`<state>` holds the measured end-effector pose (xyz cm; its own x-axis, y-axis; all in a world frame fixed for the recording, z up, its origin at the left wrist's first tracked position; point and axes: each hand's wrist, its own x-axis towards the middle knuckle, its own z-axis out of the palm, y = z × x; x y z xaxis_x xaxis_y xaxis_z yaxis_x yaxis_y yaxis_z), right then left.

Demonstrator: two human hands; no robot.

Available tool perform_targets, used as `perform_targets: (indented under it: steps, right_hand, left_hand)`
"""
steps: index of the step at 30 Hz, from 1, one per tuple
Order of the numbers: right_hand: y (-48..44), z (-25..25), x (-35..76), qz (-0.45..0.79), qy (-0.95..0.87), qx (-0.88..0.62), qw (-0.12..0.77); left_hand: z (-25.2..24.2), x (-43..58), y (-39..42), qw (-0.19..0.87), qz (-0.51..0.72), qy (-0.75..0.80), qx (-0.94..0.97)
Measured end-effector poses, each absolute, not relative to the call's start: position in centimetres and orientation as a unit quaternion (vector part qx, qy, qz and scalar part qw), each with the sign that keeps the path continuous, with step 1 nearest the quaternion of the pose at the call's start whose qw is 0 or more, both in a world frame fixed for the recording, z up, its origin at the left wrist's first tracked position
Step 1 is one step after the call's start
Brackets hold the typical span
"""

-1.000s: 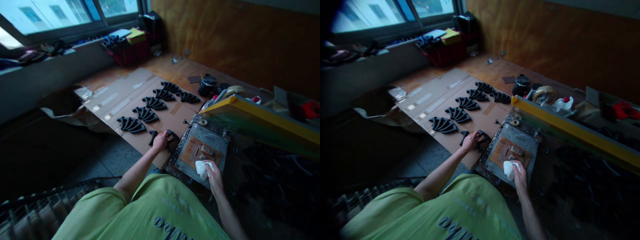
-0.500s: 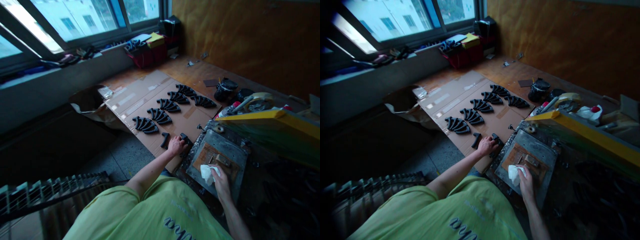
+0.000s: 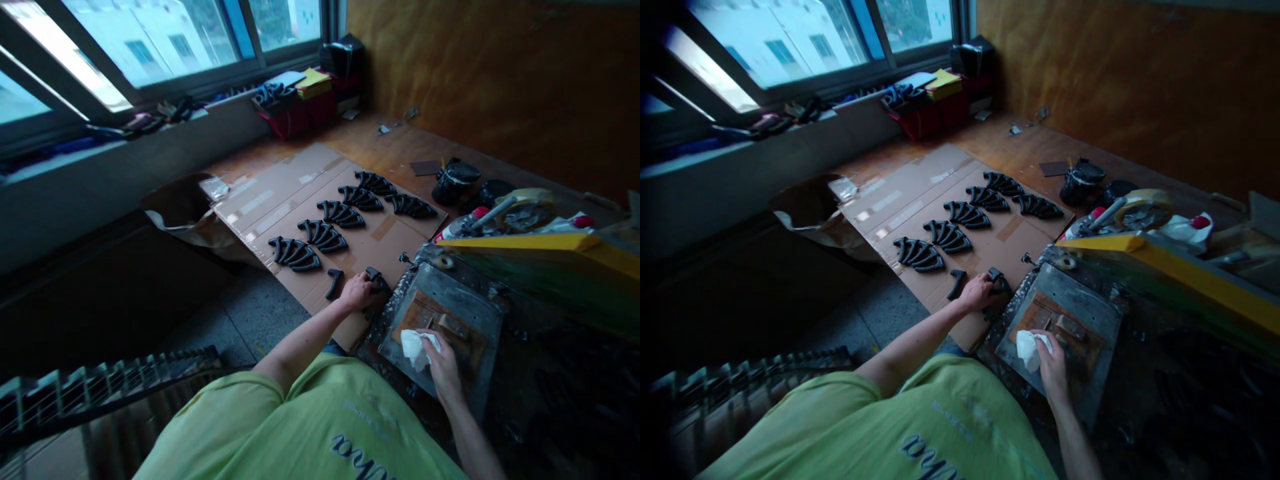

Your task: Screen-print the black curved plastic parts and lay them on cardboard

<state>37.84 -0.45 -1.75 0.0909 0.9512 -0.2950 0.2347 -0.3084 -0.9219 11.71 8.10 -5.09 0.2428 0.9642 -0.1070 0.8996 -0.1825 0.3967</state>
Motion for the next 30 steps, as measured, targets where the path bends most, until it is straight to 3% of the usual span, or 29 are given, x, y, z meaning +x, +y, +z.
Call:
perform_targets:
  steps: [6,14,21,30]
  right_hand:
    - [-0.7,-1.3,38.1,0.486,-0.449,-0.653,0.37]
    - [-0.8,-1.0,37.6,0.491,-0.434,-0.655,0.376]
    - [-1.1,-0.8,38.3,0.491,-0.43,-0.646,0.396]
    - [-3.4,1.4,43.3,0.483,-0.362,-0.65,0.462]
  left_hand:
    - [-4.0,7.7,5.4,0.105,0.183,0.644,0.736]
    - [-6.5,4.2,0.6,0.127,0.124,0.655,0.734]
    - [-6.5,4.1,1.5,0.158,0.043,0.654,0.739]
    - [-6.0,5.1,2.2,0.139,0.046,0.659,0.738]
